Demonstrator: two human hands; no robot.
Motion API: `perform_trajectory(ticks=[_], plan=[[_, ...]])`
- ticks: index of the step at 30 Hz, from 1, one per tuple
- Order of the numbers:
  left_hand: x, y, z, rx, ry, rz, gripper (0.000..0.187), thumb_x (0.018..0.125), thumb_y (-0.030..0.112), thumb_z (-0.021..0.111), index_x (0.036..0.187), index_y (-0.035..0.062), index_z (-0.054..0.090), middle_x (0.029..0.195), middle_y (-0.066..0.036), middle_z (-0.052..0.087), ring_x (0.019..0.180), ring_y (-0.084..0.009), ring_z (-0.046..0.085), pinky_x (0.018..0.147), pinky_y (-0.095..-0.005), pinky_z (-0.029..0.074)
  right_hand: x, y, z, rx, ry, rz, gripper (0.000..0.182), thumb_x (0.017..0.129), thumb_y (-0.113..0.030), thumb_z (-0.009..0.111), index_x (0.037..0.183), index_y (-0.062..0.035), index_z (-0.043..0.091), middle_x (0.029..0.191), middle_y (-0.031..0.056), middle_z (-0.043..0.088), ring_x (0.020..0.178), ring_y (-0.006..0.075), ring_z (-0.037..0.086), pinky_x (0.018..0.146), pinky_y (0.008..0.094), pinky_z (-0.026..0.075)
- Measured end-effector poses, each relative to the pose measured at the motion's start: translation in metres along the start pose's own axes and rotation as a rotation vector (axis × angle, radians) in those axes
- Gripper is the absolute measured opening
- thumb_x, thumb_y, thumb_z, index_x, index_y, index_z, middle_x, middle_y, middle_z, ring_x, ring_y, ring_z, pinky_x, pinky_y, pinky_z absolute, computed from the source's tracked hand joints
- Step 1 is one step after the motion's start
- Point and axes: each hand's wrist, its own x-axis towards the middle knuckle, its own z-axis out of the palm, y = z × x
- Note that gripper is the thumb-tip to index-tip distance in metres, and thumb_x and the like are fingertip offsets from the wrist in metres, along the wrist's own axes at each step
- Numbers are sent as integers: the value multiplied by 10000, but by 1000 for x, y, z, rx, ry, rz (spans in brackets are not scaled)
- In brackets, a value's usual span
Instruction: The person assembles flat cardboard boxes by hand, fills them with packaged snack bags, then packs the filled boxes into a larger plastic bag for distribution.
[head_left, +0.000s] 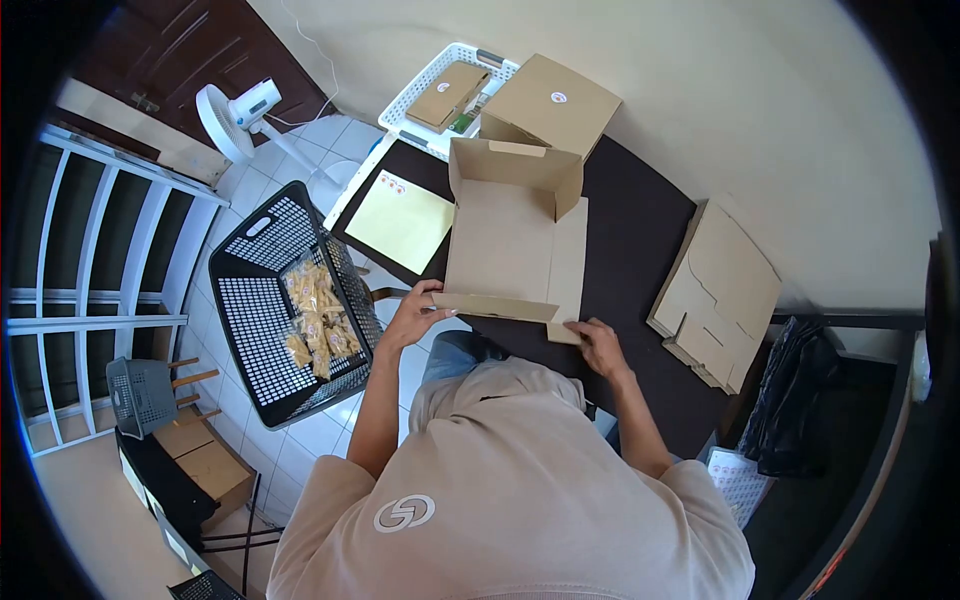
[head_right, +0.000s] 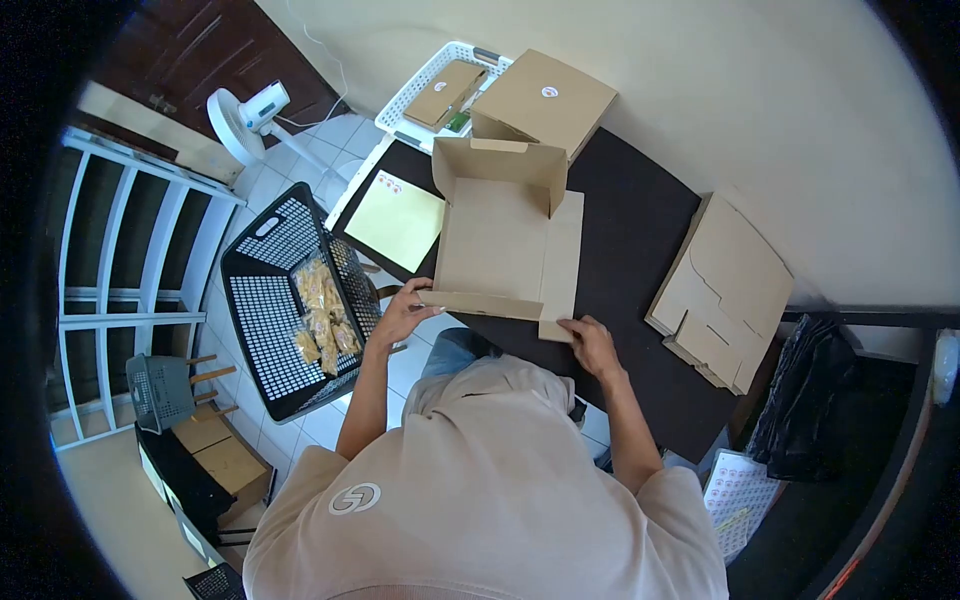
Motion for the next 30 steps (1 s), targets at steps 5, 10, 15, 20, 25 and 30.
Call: perform_trajectory(ticks=[5, 10, 15, 20, 25, 30], plan=[[-3, -3, -4, -25, -74, -14, 243, 814, 171, 764, 1035, 77, 728, 1235, -116, 501, 1136, -250, 526, 910, -346, 482, 13, 16, 5, 504, 56, 147, 176, 907, -166, 636, 1007, -35, 698, 870, 99, 668, 836, 218, 654, 754, 321, 541], [-2, -15, -5, -135, -111, -71, 234, 822, 187, 759, 1021, 69, 727, 1247, -112, 480, 1133, -239, 509, 913, -340, 467, 8, 8, 6, 1103, -56, 318, 307, 992, -293, 536, 1031, -3, 631, 874, 59, 615, 777, 149, 612, 657, 286, 551], [-5, -8, 4, 17, -132, 18, 232, 841, 157, 739, 1039, 42, 704, 1213, -78, 450, 1124, -202, 480, 915, -311, 434, 20, 0, 13, 890, -95, 293, 437, 1034, -379, 385, 1092, 0, 596, 910, 74, 602, 787, 160, 601, 677, 292, 543], [-5, 11, 4, -77, -143, -40, 223, 857, 146, 722, 1054, 47, 696, 1179, -83, 427, 1138, -214, 462, 918, -306, 464, 24, -45, -6, 633, -54, 146, 556, 1044, -441, 255, 849, 1, 529, 768, 92, 533, 698, 187, 559, 638, 319, 488], [-6, 18, 4, -29, -172, -36, 224, 890, 170, 688, 1075, 45, 689, 1178, -88, 417, 1136, -224, 467, 911, -316, 497, 24, -55, -18, 583, -139, 113, 587, 1038, -451, 225, 1284, -18, 536, 854, 166, 617, 725, 244, 602, 729, 359, 504], [-3, 19, 19, 129, 86, -4, 294, 922, 247, 645, 1102, 16, 669, 1129, -132, 507, 1085, -248, 513, 883, -339, 470, 23, -62, -7, 222, -39, -126, 739, 956, -351, 549, 1541, -162, 140, 1127, 246, 637, 860, 329, 668, 813, 398, 526]])
